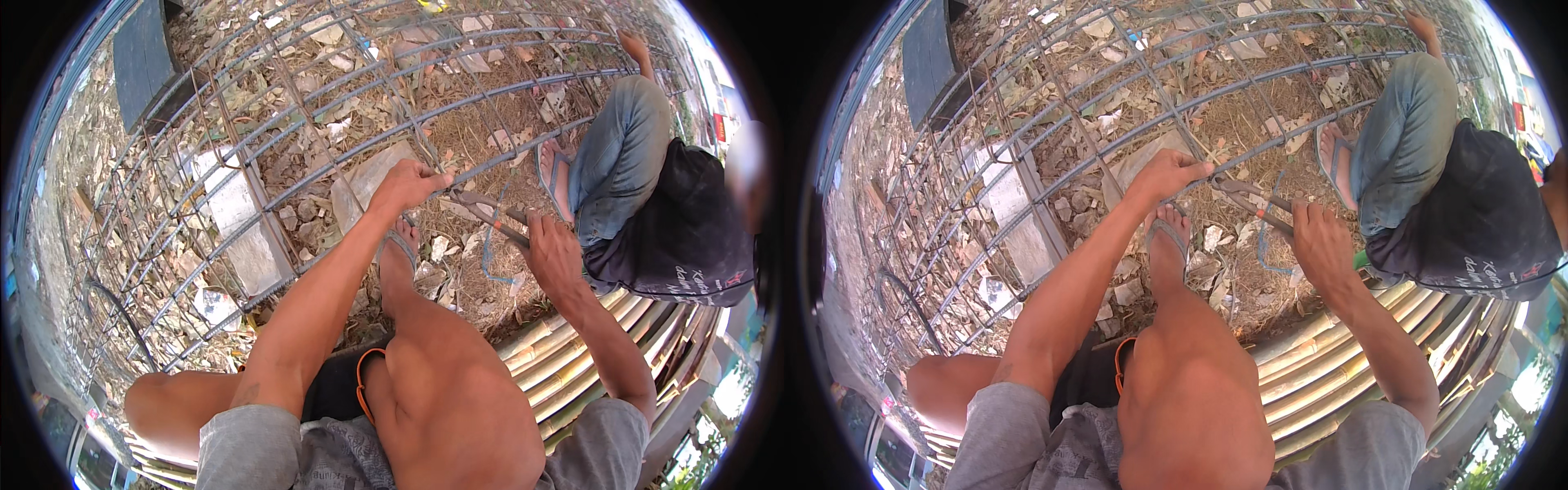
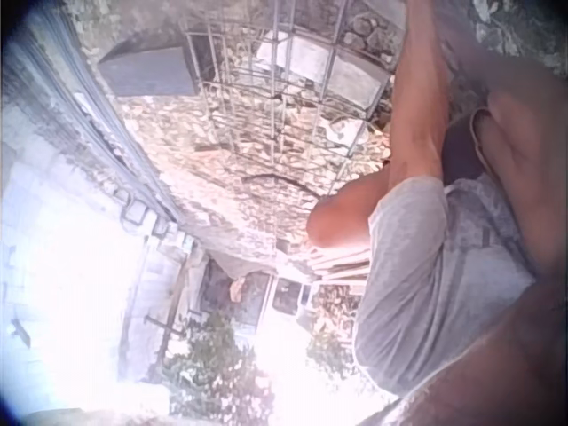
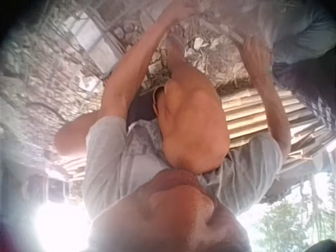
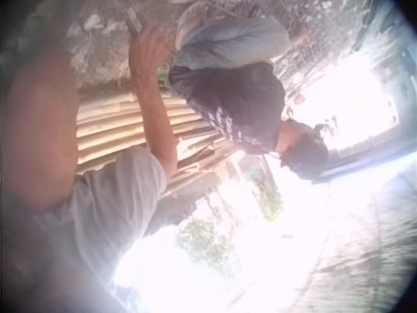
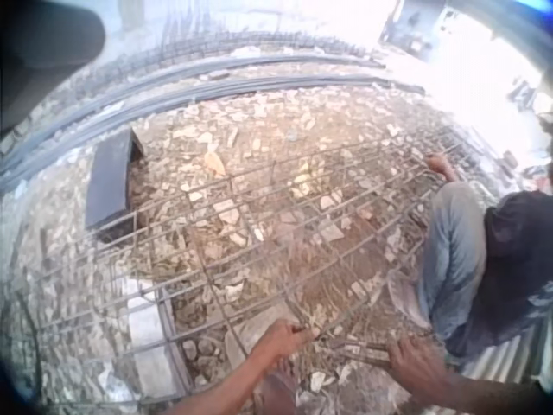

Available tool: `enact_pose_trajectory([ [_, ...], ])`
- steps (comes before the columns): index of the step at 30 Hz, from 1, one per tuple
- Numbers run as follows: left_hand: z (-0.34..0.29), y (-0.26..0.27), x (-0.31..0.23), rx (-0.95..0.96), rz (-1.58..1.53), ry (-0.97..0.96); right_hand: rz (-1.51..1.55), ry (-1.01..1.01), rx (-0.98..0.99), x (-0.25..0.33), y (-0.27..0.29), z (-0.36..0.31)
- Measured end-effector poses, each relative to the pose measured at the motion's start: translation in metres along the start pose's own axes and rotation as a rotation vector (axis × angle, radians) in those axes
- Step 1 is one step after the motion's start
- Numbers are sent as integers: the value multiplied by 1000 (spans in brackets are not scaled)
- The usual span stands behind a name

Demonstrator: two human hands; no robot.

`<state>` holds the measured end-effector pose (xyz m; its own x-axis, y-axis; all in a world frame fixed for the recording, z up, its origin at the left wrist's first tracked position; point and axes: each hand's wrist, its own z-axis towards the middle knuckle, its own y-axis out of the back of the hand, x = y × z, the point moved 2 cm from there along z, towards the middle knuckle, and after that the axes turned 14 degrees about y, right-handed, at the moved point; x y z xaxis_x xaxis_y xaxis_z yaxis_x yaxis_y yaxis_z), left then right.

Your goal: The person uses a pair of pliers and thin wire to secure the intersections of a long metal rebar cage on the ground.

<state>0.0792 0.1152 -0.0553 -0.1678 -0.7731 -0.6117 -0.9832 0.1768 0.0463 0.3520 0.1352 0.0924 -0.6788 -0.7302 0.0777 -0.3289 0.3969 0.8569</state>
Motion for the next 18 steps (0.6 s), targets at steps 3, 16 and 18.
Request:
enact_pose_trajectory([
  [3,-3,4,-7,7,18,21,226,-58,49,-3,-20,-2],
  [16,-6,-3,-5,-152,-40,-14,-311,40,-370,12,-9,-4],
  [18,-7,-1,-3,-153,-38,-9,503,-157,-46,16,-20,-6],
])
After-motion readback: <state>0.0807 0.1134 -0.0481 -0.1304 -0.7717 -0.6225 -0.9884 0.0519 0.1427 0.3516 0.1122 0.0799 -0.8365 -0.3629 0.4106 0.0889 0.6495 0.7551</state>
